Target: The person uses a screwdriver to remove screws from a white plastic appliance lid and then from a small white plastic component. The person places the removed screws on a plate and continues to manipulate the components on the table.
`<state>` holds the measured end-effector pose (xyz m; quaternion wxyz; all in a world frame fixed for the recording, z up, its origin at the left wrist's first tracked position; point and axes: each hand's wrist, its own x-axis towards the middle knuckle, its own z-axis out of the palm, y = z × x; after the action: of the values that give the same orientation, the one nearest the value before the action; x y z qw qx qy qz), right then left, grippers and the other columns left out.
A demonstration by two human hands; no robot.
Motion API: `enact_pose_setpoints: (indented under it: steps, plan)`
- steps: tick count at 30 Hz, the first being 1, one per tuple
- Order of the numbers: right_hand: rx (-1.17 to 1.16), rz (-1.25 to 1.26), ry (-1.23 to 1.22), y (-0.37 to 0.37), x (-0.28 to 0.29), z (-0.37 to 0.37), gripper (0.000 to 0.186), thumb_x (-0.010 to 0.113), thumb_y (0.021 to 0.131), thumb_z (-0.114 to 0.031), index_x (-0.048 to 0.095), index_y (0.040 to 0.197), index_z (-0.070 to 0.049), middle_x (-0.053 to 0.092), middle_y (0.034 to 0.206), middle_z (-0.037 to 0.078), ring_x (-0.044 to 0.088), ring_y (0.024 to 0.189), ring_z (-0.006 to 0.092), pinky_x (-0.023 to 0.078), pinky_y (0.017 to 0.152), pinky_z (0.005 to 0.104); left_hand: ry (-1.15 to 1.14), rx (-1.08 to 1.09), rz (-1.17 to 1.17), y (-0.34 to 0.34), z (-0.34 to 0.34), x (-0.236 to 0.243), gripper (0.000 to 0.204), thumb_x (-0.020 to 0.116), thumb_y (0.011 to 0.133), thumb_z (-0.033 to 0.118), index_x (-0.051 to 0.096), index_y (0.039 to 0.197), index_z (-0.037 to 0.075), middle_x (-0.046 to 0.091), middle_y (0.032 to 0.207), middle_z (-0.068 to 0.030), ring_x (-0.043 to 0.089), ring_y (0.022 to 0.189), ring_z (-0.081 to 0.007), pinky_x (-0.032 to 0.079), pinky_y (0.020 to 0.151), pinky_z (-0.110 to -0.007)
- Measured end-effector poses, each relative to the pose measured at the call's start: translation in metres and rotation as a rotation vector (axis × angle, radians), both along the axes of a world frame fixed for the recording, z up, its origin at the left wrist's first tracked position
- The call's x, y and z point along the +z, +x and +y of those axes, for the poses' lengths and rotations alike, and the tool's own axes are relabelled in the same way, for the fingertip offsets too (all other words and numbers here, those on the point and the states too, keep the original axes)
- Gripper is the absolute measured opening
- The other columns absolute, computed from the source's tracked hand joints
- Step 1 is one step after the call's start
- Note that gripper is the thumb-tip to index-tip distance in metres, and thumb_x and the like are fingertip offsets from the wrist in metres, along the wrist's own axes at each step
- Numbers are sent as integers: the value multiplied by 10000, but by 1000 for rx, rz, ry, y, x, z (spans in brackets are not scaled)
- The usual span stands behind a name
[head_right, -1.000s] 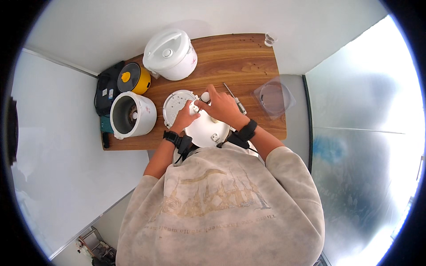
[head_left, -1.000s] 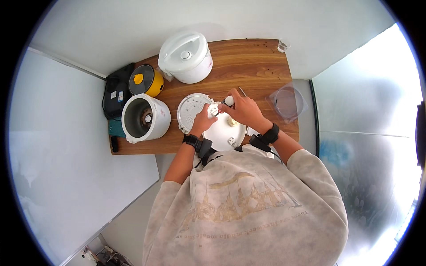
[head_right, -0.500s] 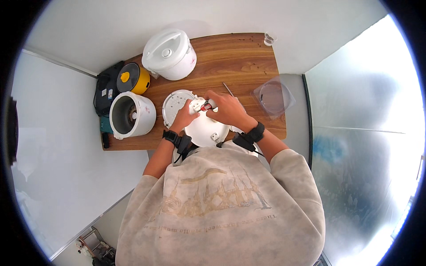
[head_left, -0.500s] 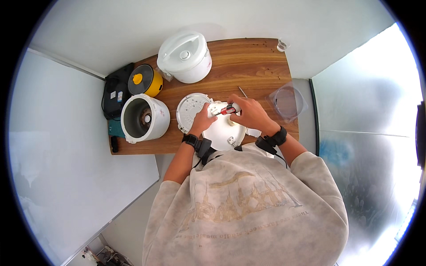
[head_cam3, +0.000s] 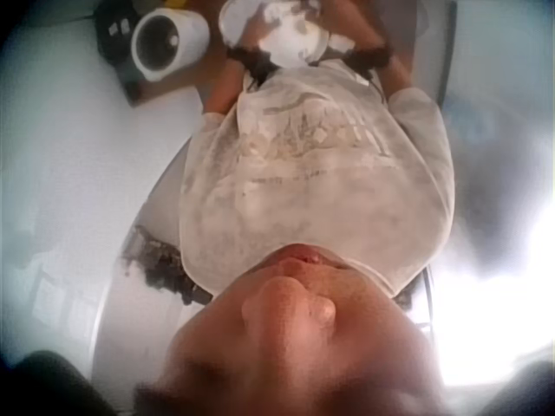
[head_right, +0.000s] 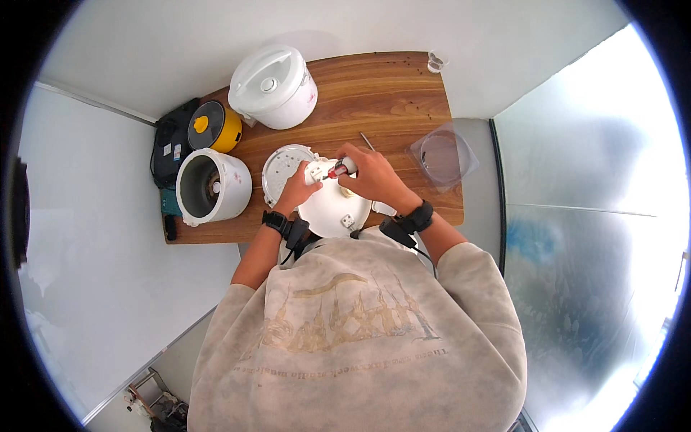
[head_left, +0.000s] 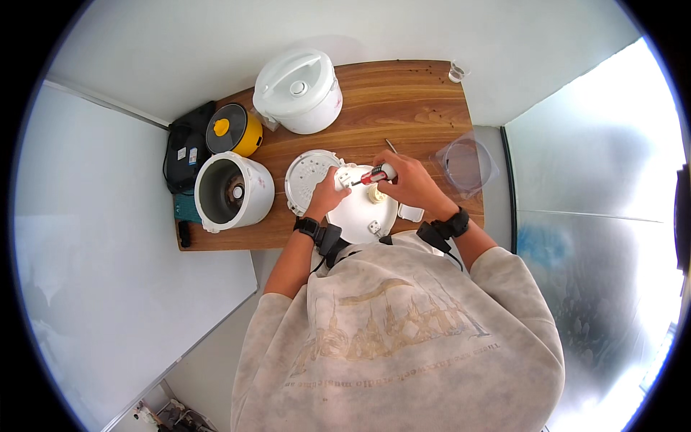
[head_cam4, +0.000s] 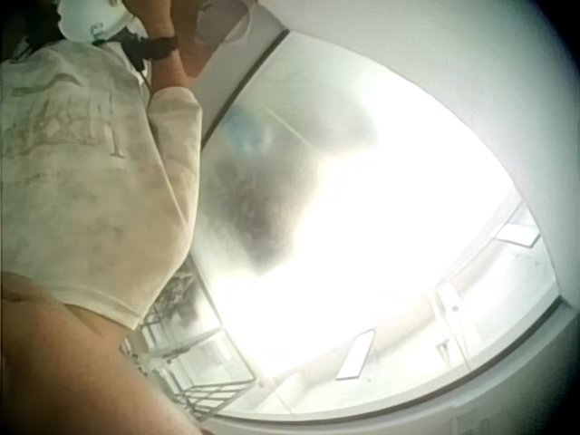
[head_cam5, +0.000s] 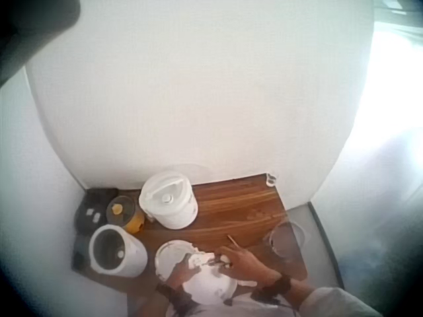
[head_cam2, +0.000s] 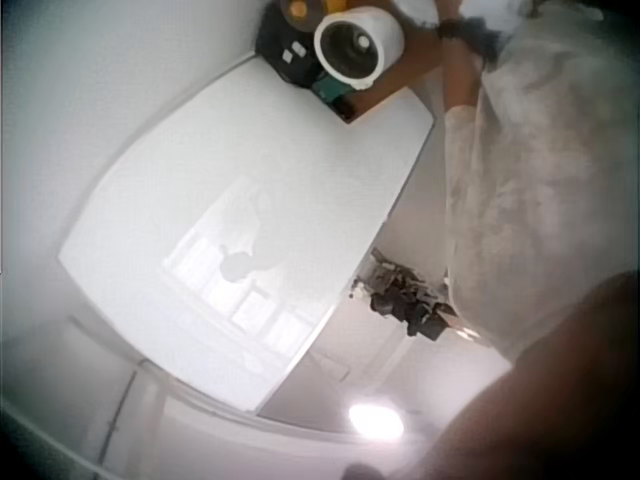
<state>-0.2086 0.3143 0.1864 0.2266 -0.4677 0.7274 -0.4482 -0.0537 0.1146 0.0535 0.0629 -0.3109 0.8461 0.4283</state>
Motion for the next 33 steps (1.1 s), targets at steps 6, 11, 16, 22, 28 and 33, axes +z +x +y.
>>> enact_pose_setpoints:
  steps: [6,11,16,22,28,33]
  plan:
    - [-68,-33,50,2,-7,-7,343,714,780,-193,556,1047,-47,692,810,172,664,728,373,516,667,427,11,-6,3,1,-1,0,641,767,788,259,419,1309,123,677,1098,-240,649,1033,-419,522,861,-461]
    - [-86,-15,35,3,-14,-9,362,722,791,-221,546,1056,-48,693,812,170,663,712,370,516,649,425,23,5,-4,1,1,3,640,762,792,260,417,1314,123,674,1110,-239,646,1041,-422,519,872,-461]
    - [-85,-2,59,3,-17,-11,373,728,792,-227,545,1063,-47,694,811,165,665,706,371,517,643,428,19,0,10,2,0,1,643,762,791,264,417,1315,124,672,1120,-236,641,1054,-421,515,881,-459]
    - [-97,-37,72,0,-17,-13,375,699,832,-305,552,1054,-42,690,783,163,668,721,387,519,650,449,11,1,-7,2,-1,-3,638,765,786,267,422,1306,126,672,1113,-237,641,1043,-425,514,877,-468]
    - [-137,83,259,-7,-19,-16,385,667,862,-350,549,1038,-28,675,739,178,661,728,414,520,665,475,14,-1,-5,2,0,1,631,767,788,272,425,1299,128,674,1104,-237,643,1036,-426,513,869,-472]
    - [-114,235,-110,-9,-34,-16,382,674,867,-339,527,1020,-22,641,668,190,646,671,421,507,630,489,8,-1,-2,1,0,0,625,769,788,276,430,1292,129,676,1101,-233,646,1030,-426,516,861,-466]
